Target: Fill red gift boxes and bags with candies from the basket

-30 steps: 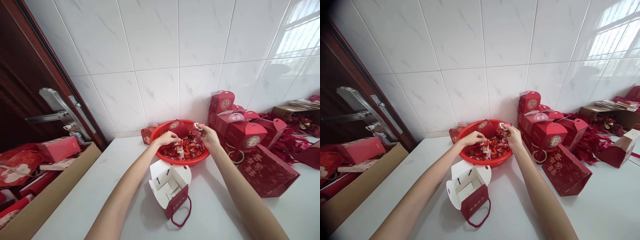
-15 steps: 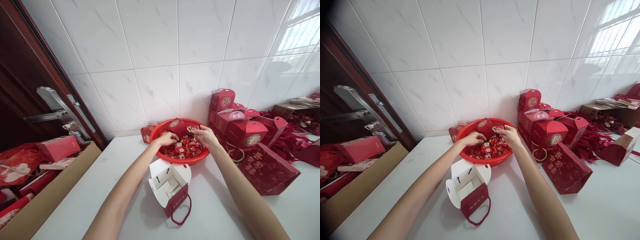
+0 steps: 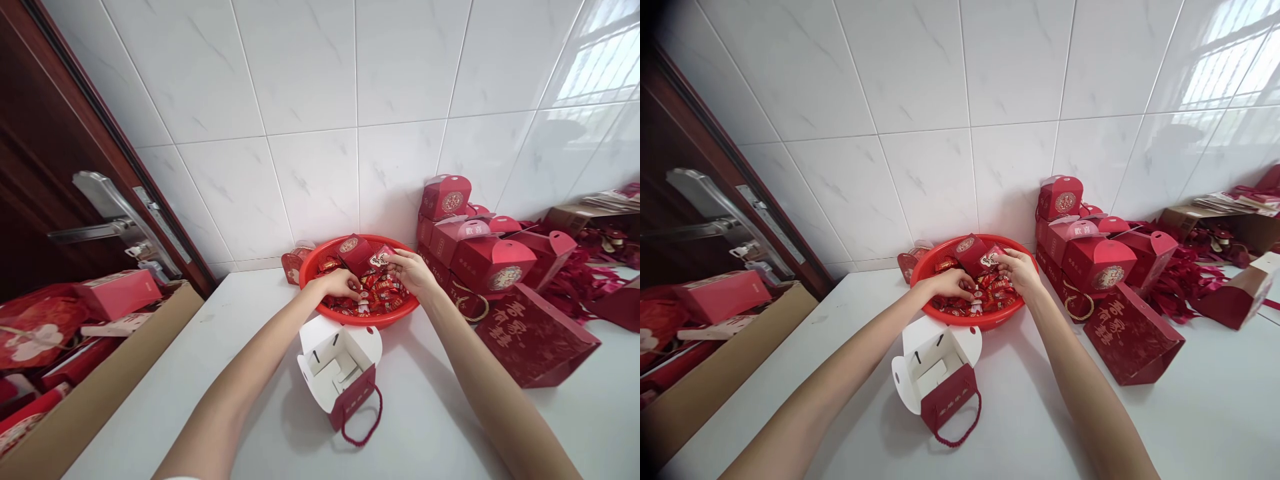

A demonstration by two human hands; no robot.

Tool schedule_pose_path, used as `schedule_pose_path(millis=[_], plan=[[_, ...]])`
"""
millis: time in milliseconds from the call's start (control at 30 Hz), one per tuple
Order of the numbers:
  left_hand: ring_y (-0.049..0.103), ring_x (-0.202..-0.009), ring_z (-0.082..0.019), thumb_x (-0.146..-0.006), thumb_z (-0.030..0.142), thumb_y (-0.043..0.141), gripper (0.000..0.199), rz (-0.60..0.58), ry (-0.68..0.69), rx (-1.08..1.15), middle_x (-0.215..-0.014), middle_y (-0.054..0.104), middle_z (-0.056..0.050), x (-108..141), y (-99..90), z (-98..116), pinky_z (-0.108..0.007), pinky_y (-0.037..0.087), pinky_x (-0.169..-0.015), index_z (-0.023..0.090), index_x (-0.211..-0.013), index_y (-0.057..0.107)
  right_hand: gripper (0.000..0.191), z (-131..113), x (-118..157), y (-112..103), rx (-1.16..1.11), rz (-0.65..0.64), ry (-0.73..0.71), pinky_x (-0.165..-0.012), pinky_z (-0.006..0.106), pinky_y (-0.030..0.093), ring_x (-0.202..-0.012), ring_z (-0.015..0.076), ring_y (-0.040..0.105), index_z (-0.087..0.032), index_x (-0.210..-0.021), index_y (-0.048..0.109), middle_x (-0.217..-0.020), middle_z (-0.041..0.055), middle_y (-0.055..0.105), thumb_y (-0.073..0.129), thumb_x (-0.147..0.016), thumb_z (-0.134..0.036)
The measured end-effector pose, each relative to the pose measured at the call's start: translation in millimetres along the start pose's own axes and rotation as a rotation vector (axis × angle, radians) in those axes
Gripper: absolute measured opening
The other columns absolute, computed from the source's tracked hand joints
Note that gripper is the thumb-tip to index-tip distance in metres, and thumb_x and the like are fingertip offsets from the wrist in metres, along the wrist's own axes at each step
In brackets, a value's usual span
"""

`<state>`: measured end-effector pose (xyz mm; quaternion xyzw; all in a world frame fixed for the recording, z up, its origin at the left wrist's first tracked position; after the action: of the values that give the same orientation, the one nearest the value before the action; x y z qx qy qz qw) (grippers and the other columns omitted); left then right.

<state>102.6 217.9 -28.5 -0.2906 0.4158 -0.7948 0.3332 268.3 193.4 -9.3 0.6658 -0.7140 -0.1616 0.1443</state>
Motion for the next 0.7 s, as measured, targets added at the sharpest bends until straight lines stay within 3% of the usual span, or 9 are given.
schedule_pose_path(millis=[167,300,433,567,633,700], plan=[[0.067,-0.083,-0.02,-0.061,0.03,0.084,0.028,0.009,-0.005,0.032,-0.091,0.075,-0.001,-0.3,0.4,-1.7,-0.024,0.046,-0.07,0.02,-0.085,0.074,0.03,-0.2,0.0,0.0,0.002,0.006,-0.003,-0.046,0.019,0.044,-0.049,0.0091,0.056,-0.018,-0.06,0.062,-0.056,-0.0016,0.064,0.089,-0.047,-0.021],[0.067,-0.082,-0.018,-0.074,0.029,0.074,0.017,0.097,0.056,0.117,-0.088,0.074,-0.001,1.0,-10.6,5.0,-0.024,0.049,-0.073,0.018,-0.085,0.071,0.022,-0.6,0.1,-0.4,-0.011,0.029,-0.013,-0.054,0.021,0.05,-0.057,0.0123,0.063,-0.019,-0.057,0.063,-0.062,-0.0004,0.068,0.084,-0.051,-0.025],[0.066,-0.092,-0.018,-0.085,0.033,0.065,0.023,0.242,0.142,0.21,-0.103,0.073,-0.006,5.2,-27.7,14.4,-0.028,0.05,-0.084,0.015,-0.098,0.069,0.02,2.0,6.3,14.2,0.145,-0.119,0.012,-0.055,0.02,0.051,-0.061,0.0132,0.064,-0.018,-0.06,0.067,-0.065,0.0,0.07,0.083,-0.051,-0.024],[0.066,-0.089,-0.019,-0.084,0.033,0.066,0.024,0.322,0.245,0.376,-0.097,0.074,-0.007,8.7,-35.7,21.7,-0.031,0.052,-0.084,0.012,-0.096,0.069,0.016,7.5,15.3,27.9,0.335,-0.26,0.039,-0.051,0.02,0.049,-0.061,0.0137,0.064,-0.017,-0.065,0.07,-0.066,0.0014,0.07,0.082,-0.054,-0.021],[0.067,-0.089,-0.019,-0.086,0.031,0.063,0.026,0.323,0.229,0.395,-0.099,0.074,-0.007,8.4,-34.9,20.7,-0.03,0.053,-0.083,0.012,-0.101,0.07,0.015,6.8,16.5,28.9,0.361,-0.254,0.021,-0.049,0.02,0.049,-0.059,0.0135,0.063,-0.017,-0.064,0.069,-0.064,0.0012,0.069,0.081,-0.056,-0.02],[0.068,-0.088,-0.018,-0.091,0.028,0.054,0.027,0.295,0.13,0.31,-0.1,0.075,-0.006,6.3,-30.5,13.8,-0.028,0.053,-0.082,0.014,-0.108,0.07,0.013,2.7,14.9,25.5,0.328,-0.192,-0.021,-0.046,0.019,0.048,-0.056,0.0127,0.062,-0.018,-0.062,0.068,-0.063,0.0002,0.068,0.079,-0.056,-0.02]])
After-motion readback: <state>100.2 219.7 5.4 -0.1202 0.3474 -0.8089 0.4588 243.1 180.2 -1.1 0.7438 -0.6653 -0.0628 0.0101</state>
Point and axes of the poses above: each hand's wrist, its own x-axis away from the middle knuckle, its own y-axis out of the palm, z = x × y, the point moved 8 cm from there along -x, towards the middle knuckle
